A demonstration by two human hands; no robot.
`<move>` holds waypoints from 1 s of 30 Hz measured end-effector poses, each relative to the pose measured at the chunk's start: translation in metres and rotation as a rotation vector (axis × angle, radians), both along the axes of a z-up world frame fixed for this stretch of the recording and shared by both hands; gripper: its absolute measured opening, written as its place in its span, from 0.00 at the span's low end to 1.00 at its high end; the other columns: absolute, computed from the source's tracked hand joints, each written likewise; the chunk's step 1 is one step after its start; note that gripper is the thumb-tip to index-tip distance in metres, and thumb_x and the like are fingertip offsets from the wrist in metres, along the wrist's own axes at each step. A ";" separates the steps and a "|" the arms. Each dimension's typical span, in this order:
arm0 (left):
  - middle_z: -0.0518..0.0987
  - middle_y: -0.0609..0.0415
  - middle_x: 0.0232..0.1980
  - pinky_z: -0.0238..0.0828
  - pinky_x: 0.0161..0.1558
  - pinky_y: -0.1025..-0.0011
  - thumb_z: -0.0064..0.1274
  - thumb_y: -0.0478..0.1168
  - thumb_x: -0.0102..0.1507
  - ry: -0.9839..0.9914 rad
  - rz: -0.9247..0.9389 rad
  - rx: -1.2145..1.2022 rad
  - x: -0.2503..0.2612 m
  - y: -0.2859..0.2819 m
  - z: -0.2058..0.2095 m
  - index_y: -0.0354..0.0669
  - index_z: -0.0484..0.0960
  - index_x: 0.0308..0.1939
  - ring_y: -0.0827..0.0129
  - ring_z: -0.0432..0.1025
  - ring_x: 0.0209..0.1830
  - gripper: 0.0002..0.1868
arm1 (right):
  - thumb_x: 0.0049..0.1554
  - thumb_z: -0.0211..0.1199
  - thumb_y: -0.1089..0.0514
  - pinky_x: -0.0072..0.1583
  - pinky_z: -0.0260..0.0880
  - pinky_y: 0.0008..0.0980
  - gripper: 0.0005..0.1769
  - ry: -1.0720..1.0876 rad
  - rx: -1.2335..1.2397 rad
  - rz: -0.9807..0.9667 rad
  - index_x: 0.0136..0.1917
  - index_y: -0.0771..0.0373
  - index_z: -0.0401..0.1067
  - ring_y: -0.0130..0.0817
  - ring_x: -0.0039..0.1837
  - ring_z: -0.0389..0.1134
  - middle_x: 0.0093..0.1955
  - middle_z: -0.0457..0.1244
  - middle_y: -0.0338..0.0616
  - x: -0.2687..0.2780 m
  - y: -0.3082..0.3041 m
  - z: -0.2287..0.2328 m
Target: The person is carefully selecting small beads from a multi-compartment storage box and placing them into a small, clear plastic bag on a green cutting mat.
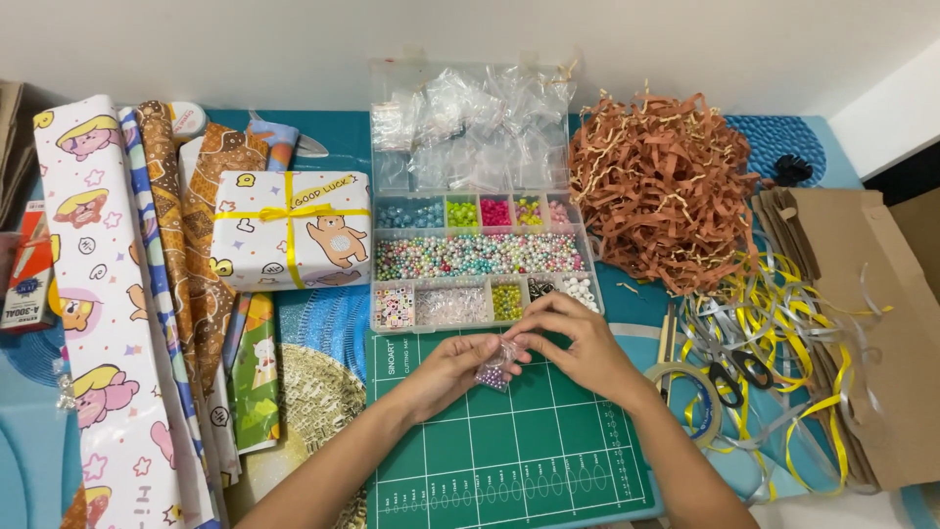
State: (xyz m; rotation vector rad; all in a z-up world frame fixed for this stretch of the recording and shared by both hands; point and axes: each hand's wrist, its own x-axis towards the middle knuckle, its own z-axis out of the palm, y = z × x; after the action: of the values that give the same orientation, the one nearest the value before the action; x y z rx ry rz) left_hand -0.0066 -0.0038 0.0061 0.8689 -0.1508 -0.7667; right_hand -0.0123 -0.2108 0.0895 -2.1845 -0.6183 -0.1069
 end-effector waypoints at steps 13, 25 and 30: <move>0.81 0.40 0.57 0.77 0.55 0.71 0.46 0.50 0.71 -0.089 -0.054 -0.005 0.004 0.003 0.000 0.26 0.76 0.62 0.67 0.79 0.51 0.27 | 0.58 0.68 0.55 0.53 0.63 0.33 0.03 -0.651 -0.459 -0.027 0.43 0.52 0.76 0.32 0.49 0.67 0.45 0.64 0.34 0.116 0.046 -0.018; 0.81 0.43 0.60 0.74 0.57 0.68 0.48 0.44 0.68 0.004 -0.140 -0.008 0.008 0.007 0.008 0.31 0.79 0.61 0.65 0.76 0.52 0.23 | 0.48 0.72 0.66 0.53 0.64 0.33 0.16 -0.886 -0.929 0.107 0.48 0.50 0.78 0.32 0.49 0.68 0.48 0.68 0.37 0.143 0.056 -0.034; 0.81 0.44 0.59 0.73 0.58 0.68 0.48 0.43 0.68 -0.006 -0.138 -0.002 0.007 0.008 0.007 0.33 0.79 0.61 0.65 0.76 0.52 0.22 | 0.54 0.71 0.59 0.50 0.65 0.31 0.08 -0.892 -0.820 0.066 0.49 0.53 0.77 0.30 0.47 0.69 0.45 0.69 0.37 0.131 0.057 -0.028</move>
State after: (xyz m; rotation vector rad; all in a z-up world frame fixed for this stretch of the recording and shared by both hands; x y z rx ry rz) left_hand 0.0009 0.0040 0.0128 0.8650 -0.2187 -0.8927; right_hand 0.1187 -0.1534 0.0615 -2.8494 -1.4110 -0.9768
